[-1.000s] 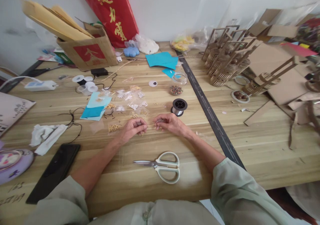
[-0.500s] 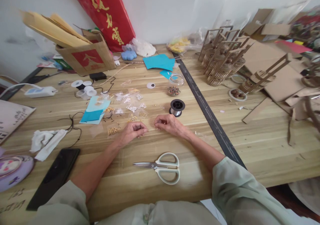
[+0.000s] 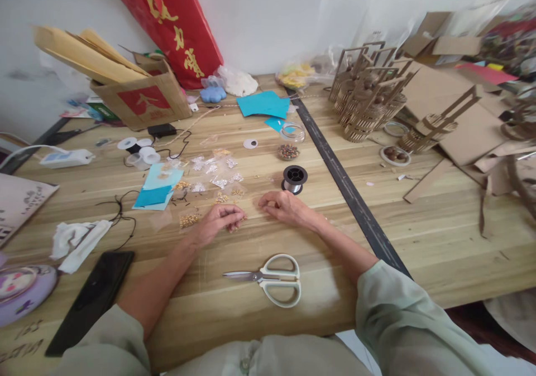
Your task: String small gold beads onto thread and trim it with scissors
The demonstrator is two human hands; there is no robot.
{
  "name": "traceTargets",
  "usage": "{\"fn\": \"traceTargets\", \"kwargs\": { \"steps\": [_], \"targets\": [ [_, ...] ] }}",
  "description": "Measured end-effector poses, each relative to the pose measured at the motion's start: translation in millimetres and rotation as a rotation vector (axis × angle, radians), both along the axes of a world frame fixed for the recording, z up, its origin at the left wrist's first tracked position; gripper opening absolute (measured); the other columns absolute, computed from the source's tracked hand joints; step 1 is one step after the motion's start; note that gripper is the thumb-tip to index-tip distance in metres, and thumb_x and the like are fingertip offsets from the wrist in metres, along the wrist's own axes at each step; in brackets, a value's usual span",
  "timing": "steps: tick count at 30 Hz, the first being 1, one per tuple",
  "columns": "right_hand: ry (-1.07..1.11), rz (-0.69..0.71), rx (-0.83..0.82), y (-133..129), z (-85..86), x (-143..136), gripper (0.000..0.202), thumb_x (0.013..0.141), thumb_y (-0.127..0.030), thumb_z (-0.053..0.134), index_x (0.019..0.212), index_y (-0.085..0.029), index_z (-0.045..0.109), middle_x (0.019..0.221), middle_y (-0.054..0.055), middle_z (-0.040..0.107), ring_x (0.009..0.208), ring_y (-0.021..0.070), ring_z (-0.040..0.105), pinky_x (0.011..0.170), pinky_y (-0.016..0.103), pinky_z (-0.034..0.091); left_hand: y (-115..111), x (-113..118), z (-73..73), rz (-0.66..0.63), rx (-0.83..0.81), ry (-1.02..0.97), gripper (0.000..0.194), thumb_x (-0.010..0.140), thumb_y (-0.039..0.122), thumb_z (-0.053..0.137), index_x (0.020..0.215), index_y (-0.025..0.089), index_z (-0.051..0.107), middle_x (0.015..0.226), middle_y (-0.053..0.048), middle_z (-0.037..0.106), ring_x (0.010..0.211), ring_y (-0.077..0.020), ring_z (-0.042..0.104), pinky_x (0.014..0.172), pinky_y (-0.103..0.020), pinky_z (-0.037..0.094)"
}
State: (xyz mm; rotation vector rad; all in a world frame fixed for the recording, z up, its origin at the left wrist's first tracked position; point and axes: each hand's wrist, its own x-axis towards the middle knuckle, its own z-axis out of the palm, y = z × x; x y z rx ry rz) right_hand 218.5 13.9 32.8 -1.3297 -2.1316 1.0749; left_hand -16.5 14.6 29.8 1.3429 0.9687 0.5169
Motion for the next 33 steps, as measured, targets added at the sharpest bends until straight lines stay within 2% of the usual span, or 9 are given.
{"fn": "traceTargets", "kwargs": {
  "steps": [5,7,11,14,16,19,25,29,33],
  "targets": [
    [-0.017,0.048,0.08,-3.8,4.4,-1.6,0.043,0.076,-0.021,0.065,0.119,-0.017,0.06,0.104,0.007,0.067,0.059,0.0083,0.054,0.059,0.022,0.042,-1.1,0.8,-1.8,-0.019,-0.031,-0.027,0.036,0.072,0.044,0.068,0.081,0.009,0.067,0.063,-0.002,0.061,0.053,-0.0075,0.051,0.052,-0.02,0.041],
    [0.048,0.073,0.029,-6.2,5.9,-5.4,0.053,0.075,-0.023,0.067,0.126,-0.016,0.055,0.109,0.008,0.066,0.059,0.0076,0.053,0.058,0.022,0.043,-1.7,1.1,-2.5,-0.036,-0.039,-0.036,0.034,0.072,0.042,0.068,0.084,0.009,0.068,0.064,-0.002,0.061,0.053,-0.0076,0.051,0.052,-0.02,0.041],
    [0.3,0.141,-0.201,-10.6,2.3,-15.4,0.053,0.077,-0.029,0.067,0.127,-0.017,0.053,0.114,0.008,0.064,0.06,0.0068,0.056,0.055,0.02,0.045,-2.5,1.1,-3.2,-0.074,-0.049,-0.055,0.032,0.073,0.037,0.068,0.088,0.009,0.068,0.066,-0.002,0.063,0.054,-0.0074,0.052,0.054,-0.02,0.043],
    [0.432,0.171,-0.379,-11.6,-6.0,-20.2,0.043,0.078,-0.033,0.067,0.116,-0.014,0.058,0.094,0.006,0.068,0.06,0.009,0.059,0.051,0.02,0.044,-2.6,1.3,-1.9,-0.079,-0.053,-0.053,0.031,0.072,0.035,0.069,0.091,0.01,0.069,0.067,-0.002,0.064,0.055,-0.0072,0.053,0.054,-0.019,0.043],
    [0.42,0.15,-0.413,-10.9,-10.8,-20.6,0.032,0.078,-0.035,0.066,0.101,-0.013,0.062,0.078,0.003,0.066,0.058,0.0093,0.057,0.05,0.019,0.043,-2.5,1.9,-0.2,-0.083,-0.052,-0.036,0.032,0.071,0.032,0.071,0.092,0.01,0.069,0.069,-0.002,0.065,0.057,-0.0076,0.054,0.055,-0.019,0.044],
    [0.36,0.108,-0.383,-9.0,-13.3,-17.9,0.024,0.08,-0.035,0.064,0.088,-0.012,0.064,0.07,0.0,0.061,0.056,0.0085,0.053,0.05,0.019,0.04,-2.2,3.4,1.7,-0.077,-0.05,-0.001,0.033,0.068,0.029,0.073,0.093,0.009,0.07,0.071,-0.003,0.068,0.059,-0.0084,0.057,0.056,-0.019,0.045],
    [0.214,0.122,-0.203,-4.6,-10.1,-11.6,0.022,0.082,-0.032,0.058,0.081,-0.011,0.064,0.06,-0.004,0.049,0.055,0.0073,0.039,0.05,0.021,0.028,-0.7,3.1,-5.7,-0.065,-0.026,0.069,0.031,0.068,0.029,0.073,0.092,0.009,0.069,0.072,-0.006,0.072,0.059,-0.0108,0.06,0.057,-0.021,0.046],
    [0.193,0.125,-0.191,-1.5,-10.3,-7.9,0.023,0.083,-0.033,0.056,0.081,-0.011,0.063,0.061,-0.004,0.048,0.056,0.0081,0.038,0.052,0.021,0.028,0.2,-0.5,-13.8,-0.097,0.054,0.134,0.027,0.074,0.03,0.068,0.092,0.01,0.07,0.07,-0.006,0.071,0.06,-0.0119,0.062,0.059,-0.022,0.047],
    [0.174,0.148,-0.192,1.6,-8.6,-2.7,0.024,0.083,-0.035,0.055,0.08,-0.012,0.061,0.063,-0.003,0.048,0.057,0.0086,0.037,0.053,0.021,0.028,0.6,-2.8,-8.9,-0.152,0.149,0.264,0.025,0.075,0.027,0.064,0.092,0.01,0.071,0.068,-0.005,0.069,0.06,-0.0127,0.061,0.059,-0.022,0.047]
  ]
}}
